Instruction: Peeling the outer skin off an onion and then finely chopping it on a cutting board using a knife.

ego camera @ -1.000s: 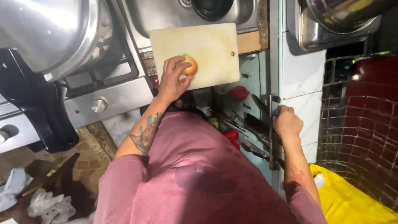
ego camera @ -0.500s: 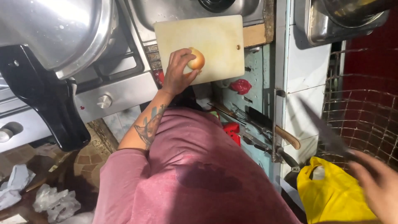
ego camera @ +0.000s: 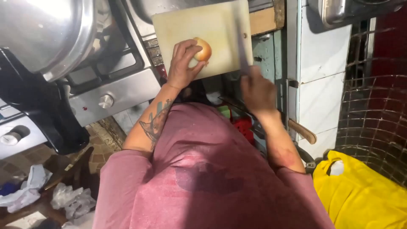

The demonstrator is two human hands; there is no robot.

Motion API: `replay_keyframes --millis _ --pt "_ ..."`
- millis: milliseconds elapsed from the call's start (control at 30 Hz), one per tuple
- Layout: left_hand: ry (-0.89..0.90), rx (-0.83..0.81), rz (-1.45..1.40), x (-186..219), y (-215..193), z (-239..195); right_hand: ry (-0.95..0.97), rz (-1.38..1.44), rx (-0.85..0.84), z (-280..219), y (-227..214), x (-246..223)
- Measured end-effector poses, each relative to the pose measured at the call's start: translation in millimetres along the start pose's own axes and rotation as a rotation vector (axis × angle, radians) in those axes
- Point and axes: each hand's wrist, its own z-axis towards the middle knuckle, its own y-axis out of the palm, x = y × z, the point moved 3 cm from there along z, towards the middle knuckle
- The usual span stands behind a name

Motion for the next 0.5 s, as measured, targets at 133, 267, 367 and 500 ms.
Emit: replay_keyframes --millis 133,267,367,500 --pt "0.01 0.019 0.029 -3.5 3.2 0.2 -0.231 -0.191 0.051 7.0 55.9 5.4" --pt "0.032 0.019 0.042 -2.0 7.1 4.0 -0.18 -0.339 -0.051 4.6 63.0 9.6" --pt "0.039 0.012 0.025 -1.2 9.4 6.6 -0.172 -0.378 -0.099 0.7 54.4 8.2" --pt "0.038 0.006 0.017 -0.6 11.6 8.6 -0.151 -0.326 -0.173 -6.0 41.5 4.5"
